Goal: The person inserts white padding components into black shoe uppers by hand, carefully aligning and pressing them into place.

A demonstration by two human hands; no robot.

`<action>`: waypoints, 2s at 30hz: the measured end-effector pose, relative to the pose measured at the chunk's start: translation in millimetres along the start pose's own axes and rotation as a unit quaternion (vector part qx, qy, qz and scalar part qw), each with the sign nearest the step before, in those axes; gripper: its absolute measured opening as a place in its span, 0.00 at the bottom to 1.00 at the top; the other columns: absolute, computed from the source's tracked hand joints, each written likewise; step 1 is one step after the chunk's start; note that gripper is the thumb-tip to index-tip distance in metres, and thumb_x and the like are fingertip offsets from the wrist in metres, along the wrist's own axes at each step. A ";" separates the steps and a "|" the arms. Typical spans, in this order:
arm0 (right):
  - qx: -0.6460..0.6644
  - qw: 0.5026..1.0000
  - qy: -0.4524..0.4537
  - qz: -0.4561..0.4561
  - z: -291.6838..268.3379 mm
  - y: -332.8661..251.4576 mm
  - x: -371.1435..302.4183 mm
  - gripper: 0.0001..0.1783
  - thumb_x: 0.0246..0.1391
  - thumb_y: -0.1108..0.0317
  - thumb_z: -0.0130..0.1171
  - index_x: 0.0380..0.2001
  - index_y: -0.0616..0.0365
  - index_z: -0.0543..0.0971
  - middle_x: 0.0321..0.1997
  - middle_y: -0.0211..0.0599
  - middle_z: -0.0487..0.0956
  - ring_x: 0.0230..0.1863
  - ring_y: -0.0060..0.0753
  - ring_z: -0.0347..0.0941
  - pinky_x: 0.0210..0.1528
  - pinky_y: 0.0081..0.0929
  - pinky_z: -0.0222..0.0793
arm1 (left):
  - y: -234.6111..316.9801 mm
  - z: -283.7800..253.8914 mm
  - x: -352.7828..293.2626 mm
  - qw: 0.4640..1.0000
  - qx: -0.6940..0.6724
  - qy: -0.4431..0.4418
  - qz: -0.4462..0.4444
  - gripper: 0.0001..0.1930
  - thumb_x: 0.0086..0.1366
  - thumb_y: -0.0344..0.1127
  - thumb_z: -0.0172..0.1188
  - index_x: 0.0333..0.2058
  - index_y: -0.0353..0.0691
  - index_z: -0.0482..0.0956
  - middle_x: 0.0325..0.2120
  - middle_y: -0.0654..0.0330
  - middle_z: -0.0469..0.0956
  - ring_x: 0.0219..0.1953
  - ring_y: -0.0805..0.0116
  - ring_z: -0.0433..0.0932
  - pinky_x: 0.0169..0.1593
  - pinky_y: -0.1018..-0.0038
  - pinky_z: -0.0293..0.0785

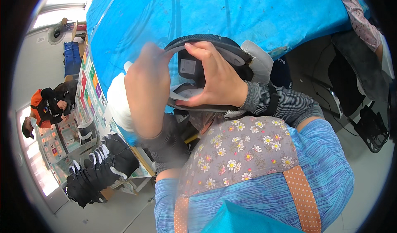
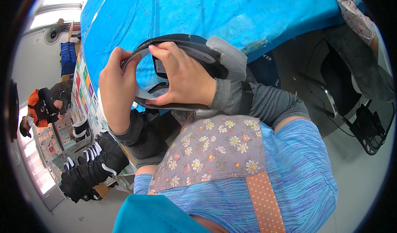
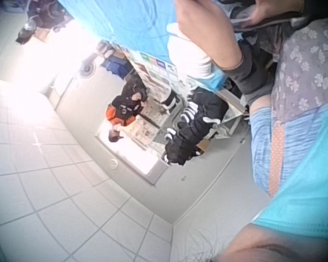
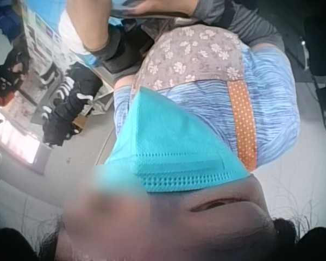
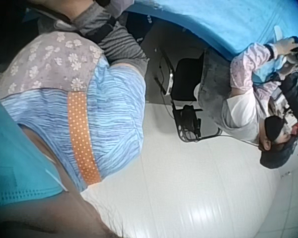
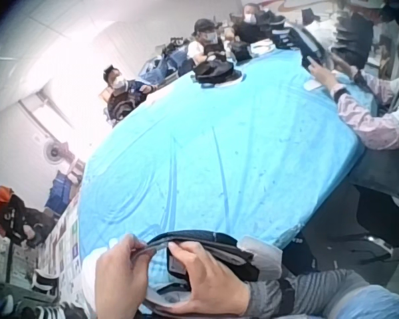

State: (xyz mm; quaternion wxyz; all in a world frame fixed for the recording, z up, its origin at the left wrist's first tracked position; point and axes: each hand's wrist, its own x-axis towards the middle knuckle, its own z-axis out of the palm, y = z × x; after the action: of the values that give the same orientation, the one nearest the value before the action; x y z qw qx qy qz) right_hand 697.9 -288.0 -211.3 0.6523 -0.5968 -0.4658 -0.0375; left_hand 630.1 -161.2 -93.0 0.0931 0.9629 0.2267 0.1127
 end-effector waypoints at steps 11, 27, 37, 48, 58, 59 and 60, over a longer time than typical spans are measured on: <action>-0.014 0.999 -0.046 0.023 -6.3 -10.2 -4.5 0.35 0.38 0.54 0.79 0.46 0.59 0.73 0.39 0.39 0.76 0.41 0.46 0.74 0.41 0.40 0.71 | -0.5 1.6 8.8 0.999 0.004 -0.014 -0.047 0.12 0.65 0.37 0.65 0.34 0.34 0.74 0.22 0.51 0.78 0.20 0.65 0.72 0.26 0.70 0.68; 0.077 0.996 -0.041 -0.016 -3.1 -2.9 -11.4 0.14 0.51 0.77 0.68 0.43 0.62 0.82 0.35 0.44 0.84 0.35 0.46 0.82 0.36 0.35 0.78 | -36.3 57.9 -1.8 0.858 -0.513 -0.014 0.016 0.51 0.70 0.74 0.26 0.62 0.25 0.68 0.65 0.43 0.67 0.69 0.55 0.64 0.74 0.62 0.50; 0.054 0.996 -0.060 -0.027 7.2 -2.2 -7.1 0.15 0.51 0.78 0.65 0.44 0.63 0.82 0.39 0.45 0.84 0.38 0.47 0.83 0.39 0.36 0.80 | -28.5 66.3 -9.1 0.850 -0.525 0.027 0.017 0.46 0.75 0.68 0.27 0.61 0.25 0.69 0.64 0.41 0.67 0.69 0.52 0.63 0.73 0.60 0.50; 0.084 0.991 -0.098 -0.023 4.4 -0.1 -1.0 0.15 0.48 0.75 0.63 0.43 0.60 0.79 0.32 0.41 0.81 0.35 0.49 0.79 0.39 0.38 0.76 | -26.9 76.0 -6.5 0.859 -0.508 0.070 0.008 0.43 0.77 0.65 0.28 0.61 0.25 0.70 0.62 0.42 0.70 0.67 0.52 0.67 0.72 0.60 0.54; -0.081 0.972 -0.199 -0.097 -33.5 -7.0 28.4 0.08 0.42 0.74 0.61 0.30 0.57 0.80 0.29 0.40 0.80 0.34 0.49 0.78 0.40 0.41 0.74 | -31.1 79.3 -20.1 0.825 -0.545 0.143 -0.042 0.38 0.77 0.62 0.34 0.68 0.32 0.55 0.63 0.40 0.68 0.64 0.55 0.69 0.69 0.64 0.59; -0.116 0.973 -0.164 -0.113 -43.1 -4.9 40.9 0.09 0.43 0.74 0.61 0.32 0.57 0.81 0.28 0.41 0.79 0.34 0.48 0.78 0.40 0.41 0.74 | -32.1 80.8 -24.2 0.824 -0.547 0.142 -0.039 0.38 0.77 0.62 0.34 0.68 0.32 0.55 0.63 0.40 0.68 0.64 0.55 0.69 0.69 0.64 0.59; -0.130 0.978 -0.108 -0.122 -49.6 -2.0 55.5 0.08 0.45 0.73 0.62 0.33 0.57 0.81 0.27 0.40 0.79 0.34 0.48 0.78 0.40 0.41 0.75 | -30.9 78.4 -30.9 0.831 -0.527 0.169 -0.050 0.36 0.78 0.59 0.35 0.68 0.33 0.55 0.65 0.41 0.66 0.65 0.55 0.68 0.69 0.63 0.59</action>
State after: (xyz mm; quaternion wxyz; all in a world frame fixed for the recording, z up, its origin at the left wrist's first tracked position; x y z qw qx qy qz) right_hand 755.9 -300.8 -166.4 0.5057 -0.6159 -0.5935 -0.1125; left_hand 610.6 -158.2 -180.6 0.5526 0.7208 0.1933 0.3711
